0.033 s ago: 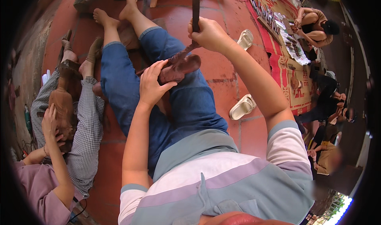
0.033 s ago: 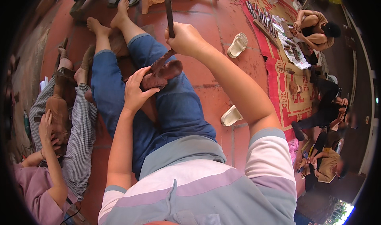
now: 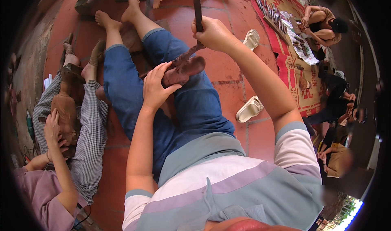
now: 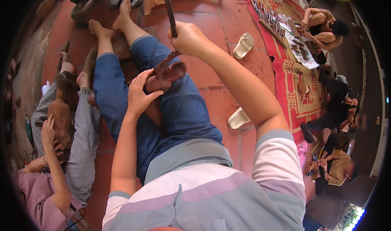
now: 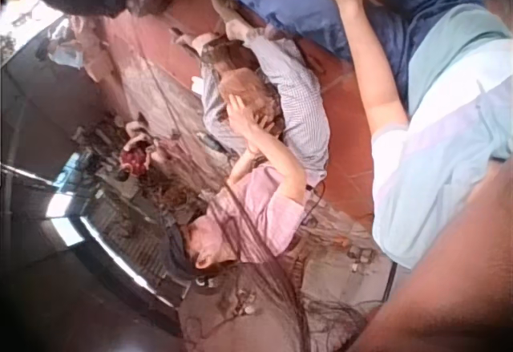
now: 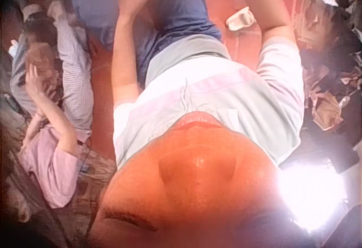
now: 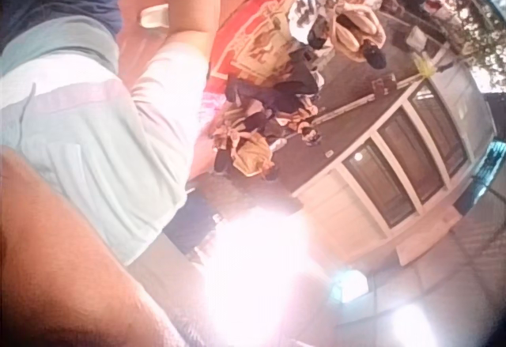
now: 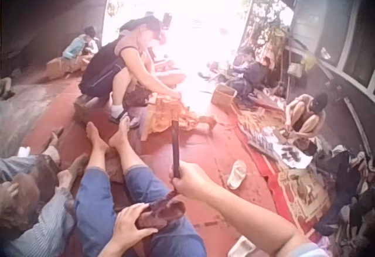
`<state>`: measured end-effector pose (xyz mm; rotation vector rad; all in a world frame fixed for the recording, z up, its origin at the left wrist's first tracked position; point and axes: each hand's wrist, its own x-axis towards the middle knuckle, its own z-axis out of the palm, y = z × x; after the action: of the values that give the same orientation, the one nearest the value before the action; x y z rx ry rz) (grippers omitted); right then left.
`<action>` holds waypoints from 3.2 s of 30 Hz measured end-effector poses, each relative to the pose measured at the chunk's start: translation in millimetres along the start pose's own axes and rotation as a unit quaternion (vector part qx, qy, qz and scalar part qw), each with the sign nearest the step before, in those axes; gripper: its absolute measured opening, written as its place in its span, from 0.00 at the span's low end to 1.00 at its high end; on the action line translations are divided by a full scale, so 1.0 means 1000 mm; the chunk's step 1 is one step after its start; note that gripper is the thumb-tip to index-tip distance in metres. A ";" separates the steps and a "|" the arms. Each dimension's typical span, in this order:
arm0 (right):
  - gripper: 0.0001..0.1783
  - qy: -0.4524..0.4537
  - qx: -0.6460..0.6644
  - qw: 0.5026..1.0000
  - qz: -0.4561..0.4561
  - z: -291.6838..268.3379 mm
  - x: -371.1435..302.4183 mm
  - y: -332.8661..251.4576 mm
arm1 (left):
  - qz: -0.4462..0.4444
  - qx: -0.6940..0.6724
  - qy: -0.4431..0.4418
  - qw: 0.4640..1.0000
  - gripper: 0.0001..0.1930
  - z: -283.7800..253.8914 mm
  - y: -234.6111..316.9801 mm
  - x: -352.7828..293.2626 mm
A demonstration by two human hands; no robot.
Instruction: The person sits on the floor and carves a dark wooden object using a chisel. They hold the wood with one hand and use the chisel with the other to shape and refine the surface. The person occasionally rotates the object to access different areas.
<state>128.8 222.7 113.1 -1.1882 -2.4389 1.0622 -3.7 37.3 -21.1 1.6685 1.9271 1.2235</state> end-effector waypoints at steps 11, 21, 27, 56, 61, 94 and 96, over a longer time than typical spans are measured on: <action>0.06 0.102 0.139 0.983 -0.057 -0.012 -0.011 0.029 | 0.014 0.005 0.000 1.000 0.39 0.000 0.001 -0.002; 0.07 0.142 0.126 0.976 -0.103 0.027 -0.039 0.032 | 0.002 0.001 -0.010 1.000 0.39 0.002 -0.002 -0.001; 0.07 0.122 0.161 0.975 -0.094 0.020 -0.027 0.040 | 0.003 0.017 -0.007 1.000 0.39 0.002 -0.002 -0.002; 0.06 0.123 0.077 0.985 -0.094 0.020 -0.031 0.021 | -0.003 0.010 0.004 1.000 0.38 0.000 0.001 -0.003; 0.05 0.250 0.195 0.943 -0.099 0.000 -0.012 0.057 | -0.012 0.014 0.002 1.000 0.38 -0.001 0.004 -0.002; 0.05 0.278 0.344 0.894 -0.067 0.046 -0.033 0.056 | -0.040 -0.029 -0.028 0.998 0.39 0.010 -0.017 -0.008; 0.05 0.299 0.327 0.893 -0.075 0.052 -0.033 0.049 | -0.044 -0.027 -0.029 0.998 0.39 0.005 -0.017 -0.008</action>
<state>154.3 191.2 45.4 -0.8925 -1.4955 1.1217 -9.0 32.2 -38.8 1.5575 1.8948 1.1708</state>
